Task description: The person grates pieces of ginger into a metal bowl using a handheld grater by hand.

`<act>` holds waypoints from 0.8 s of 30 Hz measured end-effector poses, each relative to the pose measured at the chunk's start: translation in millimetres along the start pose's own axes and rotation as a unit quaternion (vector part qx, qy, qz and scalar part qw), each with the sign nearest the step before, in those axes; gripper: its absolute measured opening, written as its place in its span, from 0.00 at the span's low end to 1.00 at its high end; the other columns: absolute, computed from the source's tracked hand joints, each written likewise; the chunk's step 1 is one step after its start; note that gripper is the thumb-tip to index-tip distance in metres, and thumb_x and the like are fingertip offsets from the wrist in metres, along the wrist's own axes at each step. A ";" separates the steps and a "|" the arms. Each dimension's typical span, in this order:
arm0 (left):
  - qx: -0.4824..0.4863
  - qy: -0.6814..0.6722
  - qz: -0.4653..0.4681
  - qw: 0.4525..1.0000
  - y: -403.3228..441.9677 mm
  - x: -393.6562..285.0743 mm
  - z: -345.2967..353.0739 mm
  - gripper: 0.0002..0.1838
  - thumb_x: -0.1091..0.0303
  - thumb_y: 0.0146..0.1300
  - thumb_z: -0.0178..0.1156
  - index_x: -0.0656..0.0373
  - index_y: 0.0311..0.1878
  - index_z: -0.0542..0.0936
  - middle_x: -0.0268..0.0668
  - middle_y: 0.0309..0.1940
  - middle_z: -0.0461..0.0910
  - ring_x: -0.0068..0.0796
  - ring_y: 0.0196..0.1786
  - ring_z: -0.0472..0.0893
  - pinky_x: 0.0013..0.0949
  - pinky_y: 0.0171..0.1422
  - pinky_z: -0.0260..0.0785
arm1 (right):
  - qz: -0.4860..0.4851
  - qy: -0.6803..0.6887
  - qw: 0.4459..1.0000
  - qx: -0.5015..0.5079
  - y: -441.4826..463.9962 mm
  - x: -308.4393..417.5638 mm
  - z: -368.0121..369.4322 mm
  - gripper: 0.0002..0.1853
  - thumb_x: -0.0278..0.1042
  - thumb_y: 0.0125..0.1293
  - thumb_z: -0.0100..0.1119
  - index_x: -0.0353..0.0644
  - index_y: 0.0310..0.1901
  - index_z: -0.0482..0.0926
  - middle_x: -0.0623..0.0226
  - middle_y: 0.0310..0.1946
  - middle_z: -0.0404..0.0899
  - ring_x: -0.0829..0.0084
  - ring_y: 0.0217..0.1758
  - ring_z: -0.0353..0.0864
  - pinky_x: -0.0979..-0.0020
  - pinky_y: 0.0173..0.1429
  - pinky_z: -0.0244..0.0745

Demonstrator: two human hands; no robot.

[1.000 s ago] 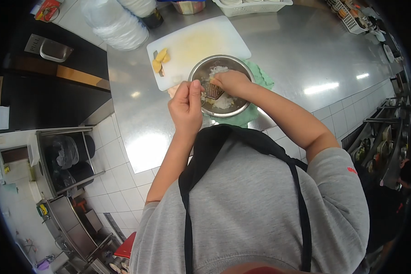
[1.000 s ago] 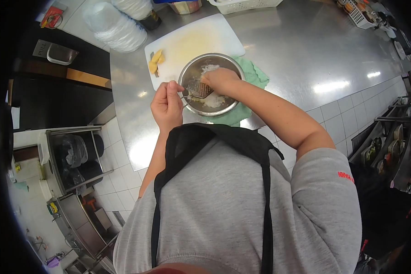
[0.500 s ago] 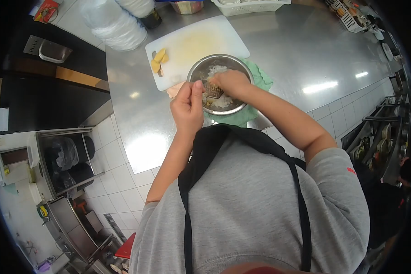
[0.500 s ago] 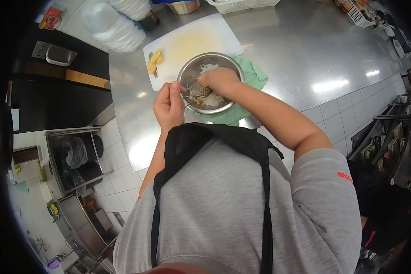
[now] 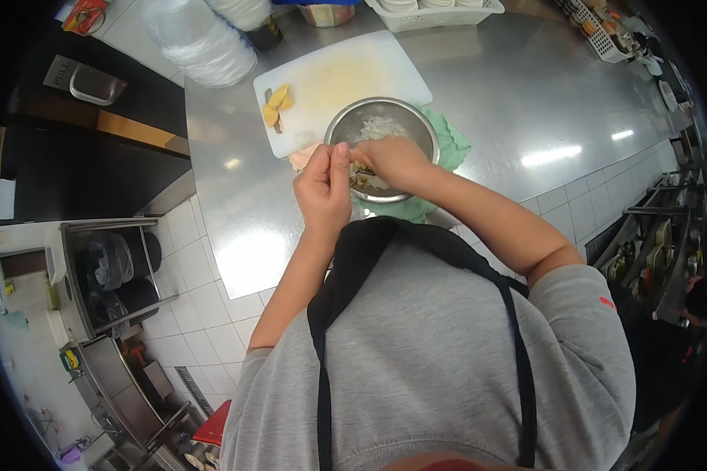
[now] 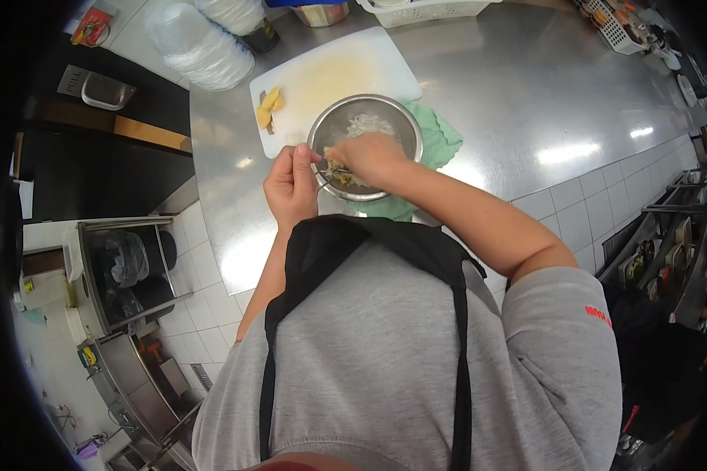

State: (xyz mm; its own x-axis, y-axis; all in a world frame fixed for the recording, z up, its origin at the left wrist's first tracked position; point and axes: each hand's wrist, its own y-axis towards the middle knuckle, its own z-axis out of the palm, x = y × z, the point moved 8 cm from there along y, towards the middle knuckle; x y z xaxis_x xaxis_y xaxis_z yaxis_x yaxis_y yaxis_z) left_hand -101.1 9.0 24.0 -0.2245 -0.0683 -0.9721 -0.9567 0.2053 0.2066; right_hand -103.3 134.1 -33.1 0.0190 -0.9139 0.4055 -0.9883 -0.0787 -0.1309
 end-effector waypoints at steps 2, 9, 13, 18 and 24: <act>0.008 0.003 -0.007 1.000 -3.0 4.9 0.3 0.15 0.63 0.64 0.52 0.62 0.24 0.74 0.26 0.11 0.64 0.11 0.17 0.60 0.21 0.21 0.52 | -0.002 0.009 1.000 -0.024 -0.1 -2.0 -3.6 0.17 0.48 0.62 0.43 0.51 0.34 0.81 0.62 0.29 0.81 0.63 0.36 0.81 0.61 0.39 0.72; 0.002 0.009 0.004 1.000 -3.4 0.0 0.9 0.15 0.63 0.64 0.52 0.62 0.23 0.74 0.26 0.11 0.63 0.11 0.17 0.59 0.21 0.21 0.51 | 0.016 -0.030 0.999 0.021 -5.6 8.7 -7.3 0.21 0.51 0.64 0.41 0.46 0.34 0.81 0.58 0.29 0.80 0.60 0.36 0.80 0.60 0.40 0.72; 0.014 0.013 -0.004 1.000 -3.9 0.4 1.9 0.15 0.64 0.64 0.52 0.62 0.24 0.74 0.26 0.11 0.63 0.11 0.17 0.59 0.21 0.20 0.51 | 0.025 -0.048 0.998 0.016 5.8 -18.2 8.7 0.22 0.51 0.64 0.41 0.43 0.33 0.80 0.55 0.29 0.79 0.57 0.36 0.79 0.59 0.41 0.72; 0.001 0.002 -0.002 1.000 -4.0 1.0 2.4 0.15 0.64 0.64 0.52 0.62 0.24 0.74 0.25 0.11 0.64 0.11 0.17 0.60 0.20 0.21 0.51 | 0.006 -0.016 1.000 0.021 -6.4 10.6 -3.7 0.21 0.50 0.64 0.41 0.45 0.31 0.81 0.58 0.28 0.80 0.60 0.36 0.80 0.60 0.39 0.72; 0.006 0.004 -0.005 1.000 -6.0 -0.4 0.7 0.15 0.64 0.64 0.52 0.62 0.23 0.74 0.26 0.11 0.65 0.11 0.18 0.60 0.20 0.21 0.52 | 0.019 -0.087 0.995 0.048 5.7 -13.4 -4.3 0.22 0.50 0.65 0.41 0.43 0.29 0.80 0.57 0.27 0.80 0.58 0.34 0.80 0.59 0.39 0.72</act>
State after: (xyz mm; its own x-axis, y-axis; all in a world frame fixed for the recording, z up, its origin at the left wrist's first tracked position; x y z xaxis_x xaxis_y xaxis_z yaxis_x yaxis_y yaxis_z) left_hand -95.2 8.5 23.0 -0.2161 -0.0782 -0.9732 -0.9567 0.2160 0.1951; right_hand -109.8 147.6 -35.4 0.0160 -0.9713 0.2371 -0.9700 -0.0726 -0.2320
